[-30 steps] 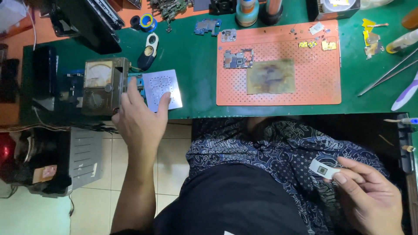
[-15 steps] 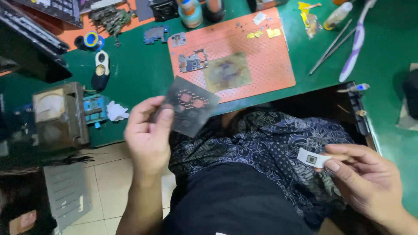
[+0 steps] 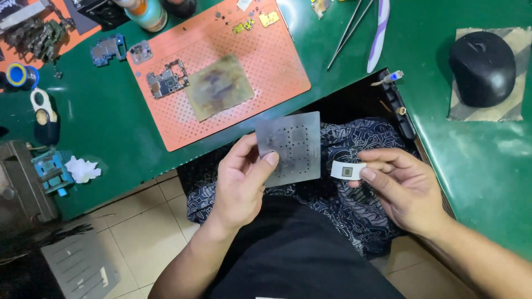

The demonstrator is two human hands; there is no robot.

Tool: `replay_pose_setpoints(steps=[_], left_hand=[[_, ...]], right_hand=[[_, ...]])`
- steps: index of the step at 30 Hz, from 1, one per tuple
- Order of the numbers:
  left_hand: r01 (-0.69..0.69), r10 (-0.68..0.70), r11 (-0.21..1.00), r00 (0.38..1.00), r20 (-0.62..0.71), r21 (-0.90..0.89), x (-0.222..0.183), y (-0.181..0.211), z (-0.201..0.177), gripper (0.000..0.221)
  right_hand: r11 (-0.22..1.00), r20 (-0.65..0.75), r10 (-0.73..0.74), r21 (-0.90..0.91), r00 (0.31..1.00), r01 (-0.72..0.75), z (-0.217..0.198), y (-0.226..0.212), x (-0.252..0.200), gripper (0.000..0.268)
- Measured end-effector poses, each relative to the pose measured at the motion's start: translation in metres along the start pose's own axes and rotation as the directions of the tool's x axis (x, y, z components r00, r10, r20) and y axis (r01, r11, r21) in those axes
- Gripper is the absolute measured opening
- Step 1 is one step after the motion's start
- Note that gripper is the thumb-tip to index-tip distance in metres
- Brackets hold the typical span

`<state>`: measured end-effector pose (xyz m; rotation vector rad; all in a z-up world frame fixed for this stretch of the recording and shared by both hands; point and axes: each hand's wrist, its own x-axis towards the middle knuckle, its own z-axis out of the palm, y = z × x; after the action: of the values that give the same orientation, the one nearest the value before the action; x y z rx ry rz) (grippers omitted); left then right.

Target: Cleaning a reballing stencil and aligning a small electronic component using adhesive tape for mobile phone repair.

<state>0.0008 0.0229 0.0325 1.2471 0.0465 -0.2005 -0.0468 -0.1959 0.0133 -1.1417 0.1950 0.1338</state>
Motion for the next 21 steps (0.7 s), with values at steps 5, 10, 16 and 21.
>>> replay_pose_setpoints(steps=[5, 10, 16, 21], left_hand=[[0.043, -0.040, 0.990, 0.999, -0.020, 0.137, 0.004, 0.003, -0.002, 0.021], [0.083, -0.086, 0.972, 0.996, 0.006, 0.219, 0.004, 0.006, -0.001, 0.020], [0.071, -0.080, 0.961, 0.997, 0.021, 0.269, 0.003, 0.010, -0.002, 0.023], [0.016, -0.037, 0.956, 0.997, 0.065, 0.294, 0.002, 0.010, -0.004, 0.025]], right_hand=[[1.000, 0.050, 0.020, 0.014, 0.999, -0.020, 0.001, -0.001, 0.006, 0.025], [1.000, 0.066, 0.029, 0.000, 0.997, -0.029, 0.000, 0.001, 0.007, 0.025], [0.999, 0.031, 0.047, 0.016, 0.998, -0.047, 0.004, 0.003, 0.008, 0.025], [0.998, 0.040, 0.056, 0.021, 0.998, -0.057, 0.003, 0.006, 0.006, 0.024]])
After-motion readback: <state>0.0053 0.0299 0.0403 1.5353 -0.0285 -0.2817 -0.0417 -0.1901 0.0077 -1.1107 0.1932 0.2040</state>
